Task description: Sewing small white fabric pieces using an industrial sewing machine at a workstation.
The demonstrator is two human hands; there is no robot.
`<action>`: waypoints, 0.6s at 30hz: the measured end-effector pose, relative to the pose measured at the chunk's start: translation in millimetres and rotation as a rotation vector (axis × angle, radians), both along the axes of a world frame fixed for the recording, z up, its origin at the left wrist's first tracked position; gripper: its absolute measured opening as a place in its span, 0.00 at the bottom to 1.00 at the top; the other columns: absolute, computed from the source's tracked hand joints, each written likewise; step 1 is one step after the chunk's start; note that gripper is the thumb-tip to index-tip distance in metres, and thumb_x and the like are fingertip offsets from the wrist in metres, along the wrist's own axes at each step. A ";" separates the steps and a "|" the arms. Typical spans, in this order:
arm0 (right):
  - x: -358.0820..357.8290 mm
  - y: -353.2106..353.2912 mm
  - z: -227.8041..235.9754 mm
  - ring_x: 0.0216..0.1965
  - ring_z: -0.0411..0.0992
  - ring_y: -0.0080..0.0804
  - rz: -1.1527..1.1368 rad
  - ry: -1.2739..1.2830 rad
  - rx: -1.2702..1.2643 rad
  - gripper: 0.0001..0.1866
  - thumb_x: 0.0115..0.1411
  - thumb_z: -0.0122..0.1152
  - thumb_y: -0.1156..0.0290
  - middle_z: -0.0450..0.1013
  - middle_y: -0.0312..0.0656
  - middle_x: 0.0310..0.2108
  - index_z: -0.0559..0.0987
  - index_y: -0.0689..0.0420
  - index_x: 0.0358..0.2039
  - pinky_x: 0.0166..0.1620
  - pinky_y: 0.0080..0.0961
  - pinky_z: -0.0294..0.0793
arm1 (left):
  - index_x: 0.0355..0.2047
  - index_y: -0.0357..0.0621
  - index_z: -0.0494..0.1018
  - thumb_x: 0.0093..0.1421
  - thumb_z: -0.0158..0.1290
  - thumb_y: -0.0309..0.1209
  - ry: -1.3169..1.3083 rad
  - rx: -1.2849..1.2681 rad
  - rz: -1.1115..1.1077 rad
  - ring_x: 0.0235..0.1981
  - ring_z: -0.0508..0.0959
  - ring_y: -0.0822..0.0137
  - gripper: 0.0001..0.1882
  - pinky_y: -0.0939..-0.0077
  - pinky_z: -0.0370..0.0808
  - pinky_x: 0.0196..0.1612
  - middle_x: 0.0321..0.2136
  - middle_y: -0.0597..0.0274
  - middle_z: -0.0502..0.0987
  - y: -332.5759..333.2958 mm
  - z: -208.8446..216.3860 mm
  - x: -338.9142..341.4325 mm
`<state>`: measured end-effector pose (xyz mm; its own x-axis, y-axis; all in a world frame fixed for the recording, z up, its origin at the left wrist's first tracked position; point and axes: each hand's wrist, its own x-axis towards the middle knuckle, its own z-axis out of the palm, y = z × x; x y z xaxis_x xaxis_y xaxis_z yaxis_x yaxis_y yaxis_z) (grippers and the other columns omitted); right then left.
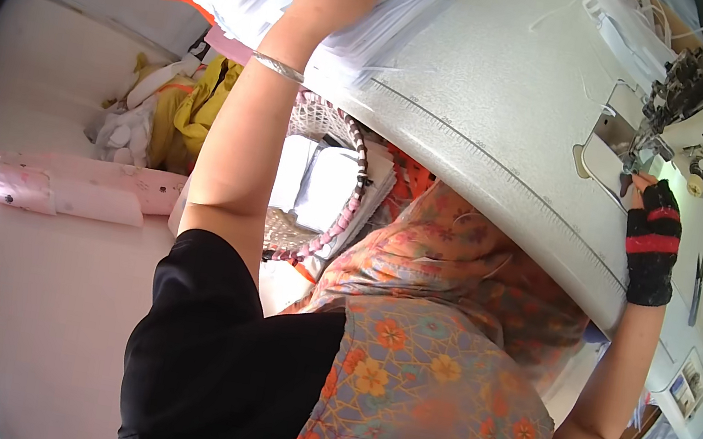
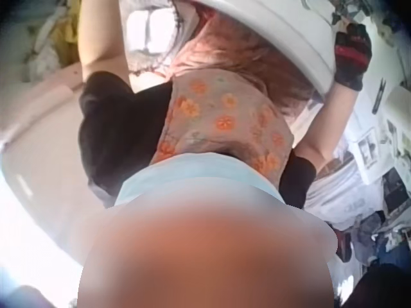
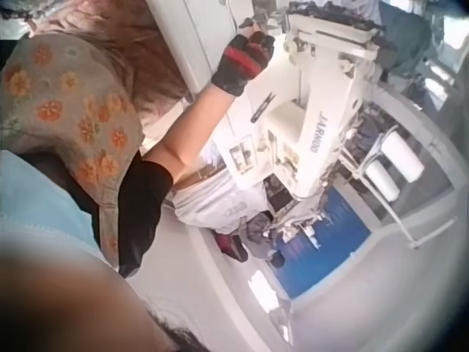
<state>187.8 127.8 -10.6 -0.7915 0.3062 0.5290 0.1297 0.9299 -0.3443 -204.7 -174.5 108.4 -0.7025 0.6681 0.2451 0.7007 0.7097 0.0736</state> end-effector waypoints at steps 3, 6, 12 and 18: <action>0.2 -1.5 0.4 0.45 0.75 0.46 -0.012 -0.005 0.024 0.10 0.61 0.56 0.78 0.77 0.46 0.43 0.80 0.57 0.42 0.50 0.34 0.74 | 0.41 0.47 0.82 0.59 0.50 0.44 -0.056 0.004 0.024 0.41 0.81 0.51 0.19 0.61 0.77 0.46 0.37 0.52 0.83 -0.7 3.1 -2.7; -1.4 -5.0 2.7 0.46 0.75 0.46 -0.032 -0.014 -0.009 0.10 0.61 0.57 0.77 0.77 0.46 0.43 0.81 0.57 0.42 0.49 0.35 0.74 | 0.39 0.46 0.82 0.60 0.51 0.44 -0.083 0.002 -0.012 0.41 0.81 0.51 0.18 0.62 0.76 0.47 0.37 0.53 0.83 -4.2 2.3 -9.7; 0.4 6.9 -9.7 0.47 0.75 0.45 -0.049 -0.031 -0.044 0.09 0.61 0.57 0.77 0.78 0.46 0.44 0.81 0.56 0.42 0.50 0.34 0.74 | 0.37 0.43 0.82 0.56 0.56 0.44 -0.153 0.096 0.010 0.39 0.81 0.52 0.18 0.65 0.76 0.45 0.35 0.51 0.83 -4.2 -2.6 -18.9; 0.3 -1.0 -0.7 0.47 0.75 0.45 -0.040 -0.027 -0.072 0.09 0.62 0.56 0.76 0.78 0.46 0.44 0.81 0.56 0.42 0.50 0.34 0.74 | 0.35 0.41 0.81 0.55 0.59 0.51 -0.088 0.060 -0.029 0.32 0.81 0.58 0.23 0.68 0.76 0.40 0.29 0.55 0.82 -6.5 -4.0 -15.6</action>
<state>188.1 126.8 -11.4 -0.7915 0.3743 0.4831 0.1760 0.8967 -0.4062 -220.4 -181.0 104.4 -0.7035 0.6747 0.2233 0.7099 0.6815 0.1776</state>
